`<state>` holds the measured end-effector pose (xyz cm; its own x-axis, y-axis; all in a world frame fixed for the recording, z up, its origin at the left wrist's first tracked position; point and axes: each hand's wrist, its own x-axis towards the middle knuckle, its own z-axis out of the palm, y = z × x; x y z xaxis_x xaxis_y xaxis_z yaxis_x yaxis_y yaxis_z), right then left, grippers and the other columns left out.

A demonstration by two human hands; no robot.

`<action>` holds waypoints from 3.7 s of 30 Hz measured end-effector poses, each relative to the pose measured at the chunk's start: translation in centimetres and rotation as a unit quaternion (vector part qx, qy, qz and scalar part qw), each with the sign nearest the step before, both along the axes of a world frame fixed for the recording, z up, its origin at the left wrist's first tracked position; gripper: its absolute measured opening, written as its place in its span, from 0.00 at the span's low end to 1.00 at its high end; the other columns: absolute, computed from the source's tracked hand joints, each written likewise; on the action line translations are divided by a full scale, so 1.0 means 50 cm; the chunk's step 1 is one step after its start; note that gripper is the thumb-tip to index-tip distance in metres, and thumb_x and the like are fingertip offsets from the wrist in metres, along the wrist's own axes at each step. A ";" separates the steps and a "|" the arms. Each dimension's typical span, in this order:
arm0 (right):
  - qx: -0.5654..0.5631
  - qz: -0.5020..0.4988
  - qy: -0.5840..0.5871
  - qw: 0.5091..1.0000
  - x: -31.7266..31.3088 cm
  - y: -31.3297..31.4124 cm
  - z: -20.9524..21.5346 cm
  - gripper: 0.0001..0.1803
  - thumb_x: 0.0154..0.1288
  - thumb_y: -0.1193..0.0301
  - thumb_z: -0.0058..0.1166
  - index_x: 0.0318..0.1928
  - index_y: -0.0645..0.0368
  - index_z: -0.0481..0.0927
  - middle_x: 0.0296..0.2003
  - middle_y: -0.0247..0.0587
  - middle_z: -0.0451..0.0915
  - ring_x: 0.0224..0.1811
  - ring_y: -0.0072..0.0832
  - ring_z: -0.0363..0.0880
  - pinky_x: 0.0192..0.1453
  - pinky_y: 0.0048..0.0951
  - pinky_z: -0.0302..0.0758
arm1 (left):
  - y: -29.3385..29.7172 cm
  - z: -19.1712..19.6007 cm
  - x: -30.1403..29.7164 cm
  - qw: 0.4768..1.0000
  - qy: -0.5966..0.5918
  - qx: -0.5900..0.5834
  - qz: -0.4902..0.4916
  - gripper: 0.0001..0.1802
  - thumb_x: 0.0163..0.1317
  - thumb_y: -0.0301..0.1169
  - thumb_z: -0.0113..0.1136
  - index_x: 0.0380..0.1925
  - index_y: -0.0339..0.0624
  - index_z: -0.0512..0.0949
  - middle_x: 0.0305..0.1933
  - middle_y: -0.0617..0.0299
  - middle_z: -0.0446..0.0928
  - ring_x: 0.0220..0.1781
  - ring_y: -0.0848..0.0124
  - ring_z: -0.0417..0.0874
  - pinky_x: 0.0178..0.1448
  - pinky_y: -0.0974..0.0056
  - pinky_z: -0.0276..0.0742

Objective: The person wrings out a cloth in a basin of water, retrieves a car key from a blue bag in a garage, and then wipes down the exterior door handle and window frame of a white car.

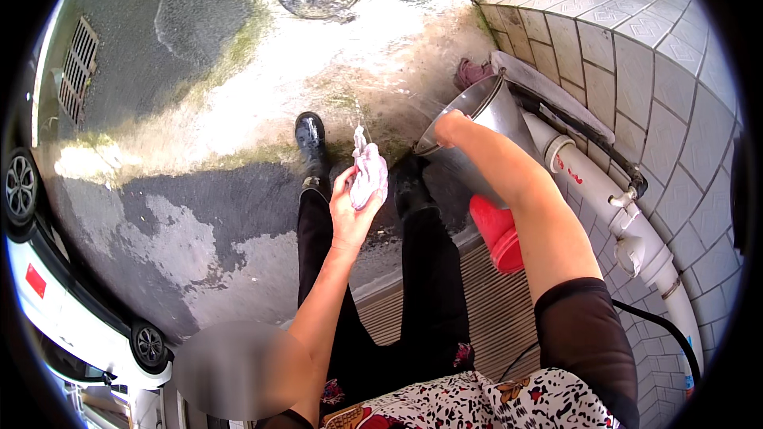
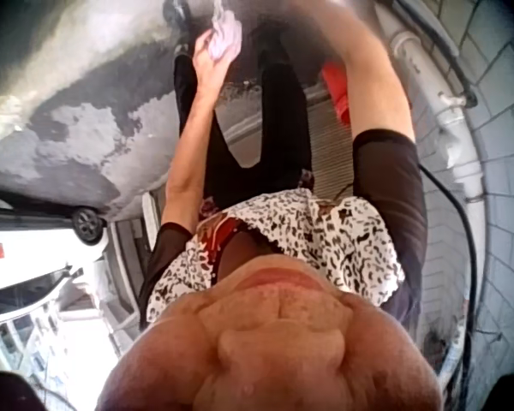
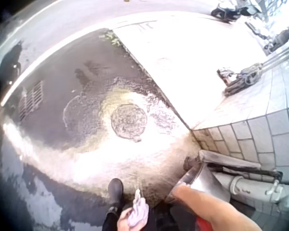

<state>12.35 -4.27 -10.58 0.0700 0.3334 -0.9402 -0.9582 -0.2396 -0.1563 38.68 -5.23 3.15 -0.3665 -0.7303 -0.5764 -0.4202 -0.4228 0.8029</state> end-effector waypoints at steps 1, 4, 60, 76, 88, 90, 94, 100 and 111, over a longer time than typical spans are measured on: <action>0.019 0.009 0.001 1.000 -0.011 0.042 -0.023 0.12 0.54 0.66 0.51 0.38 0.56 0.81 0.34 0.38 0.79 0.33 0.39 0.79 0.27 0.40 0.76 | 0.001 0.003 -0.009 1.000 0.005 0.011 0.004 0.19 0.49 0.26 0.63 0.42 0.30 0.75 0.51 0.56 0.70 0.50 0.67 0.75 0.54 0.66 0.68; 0.004 -0.007 0.005 1.000 -0.020 0.097 -0.020 0.15 0.58 0.63 0.48 0.39 0.58 0.80 0.36 0.42 0.80 0.35 0.42 0.80 0.31 0.40 0.77 | 0.005 0.003 -0.012 1.000 0.005 0.019 0.004 0.18 0.49 0.27 0.63 0.41 0.30 0.76 0.52 0.56 0.70 0.50 0.67 0.75 0.55 0.67 0.68; -0.600 -0.753 0.269 -0.013 -0.161 0.447 0.499 0.30 0.68 0.52 0.28 0.41 0.67 0.75 0.31 0.55 0.79 0.27 0.43 0.80 0.36 0.39 0.73 | 0.029 0.230 -0.117 0.936 0.011 -0.144 -0.322 0.15 0.45 0.28 0.65 0.36 0.36 0.80 0.52 0.54 0.69 0.47 0.64 0.77 0.52 0.65 0.71; -0.614 -0.440 0.262 0.601 -0.373 0.383 0.692 0.09 0.55 0.71 0.48 0.33 0.57 0.81 0.35 0.48 0.80 0.39 0.42 0.80 0.42 0.40 0.76 | -0.017 0.533 -0.145 0.945 0.028 -0.123 -0.303 0.26 0.45 0.33 0.68 0.43 0.32 0.74 0.40 0.54 0.78 0.40 0.69 0.80 0.47 0.68 0.75; -0.290 -0.860 0.060 0.416 -0.206 0.359 0.710 0.37 0.64 0.44 0.33 0.45 0.71 0.71 0.37 0.59 0.77 0.32 0.48 0.80 0.31 0.46 0.78 | 0.109 0.695 -0.171 0.976 0.101 -0.088 -0.173 0.26 0.49 0.30 0.65 0.49 0.37 0.71 0.41 0.60 0.77 0.40 0.74 0.77 0.44 0.69 0.74; -0.090 -0.914 0.013 0.396 -0.115 0.340 0.703 0.44 0.62 0.38 0.29 0.61 0.65 0.53 0.58 0.67 0.58 0.52 0.66 0.66 0.45 0.61 0.72 | 0.116 0.739 -0.172 0.974 0.140 -0.063 -0.167 0.26 0.47 0.34 0.66 0.47 0.37 0.73 0.38 0.59 0.78 0.37 0.75 0.78 0.41 0.68 0.75; 0.272 -0.928 -0.187 0.169 0.031 0.255 0.755 0.42 0.62 0.38 0.22 0.65 0.58 0.52 0.64 0.56 0.54 0.60 0.69 0.54 0.60 0.67 0.55 | 0.112 0.775 -0.131 0.952 0.248 0.022 -0.180 0.23 0.50 0.34 0.64 0.47 0.38 0.74 0.37 0.62 0.78 0.37 0.77 0.77 0.41 0.69 0.74; 0.265 -0.788 -0.439 0.340 0.185 0.213 0.963 0.44 0.58 0.38 0.38 0.66 0.55 0.51 0.62 0.55 0.58 0.60 0.64 0.59 0.55 0.66 0.62 | 0.082 0.857 0.036 0.938 0.284 0.181 -0.077 0.21 0.55 0.35 0.59 0.44 0.32 0.74 0.44 0.56 0.77 0.45 0.68 0.78 0.55 0.64 0.71; 0.190 -0.822 -0.369 0.390 0.382 0.187 1.128 0.25 0.52 0.74 0.56 0.52 0.61 0.65 0.38 0.45 0.73 0.31 0.27 0.70 0.26 0.24 0.68 | -0.019 0.841 0.198 0.997 0.063 0.028 0.018 0.45 0.55 0.71 0.28 0.38 0.40 0.78 0.34 0.57 0.78 0.38 0.66 0.79 0.36 0.53 0.75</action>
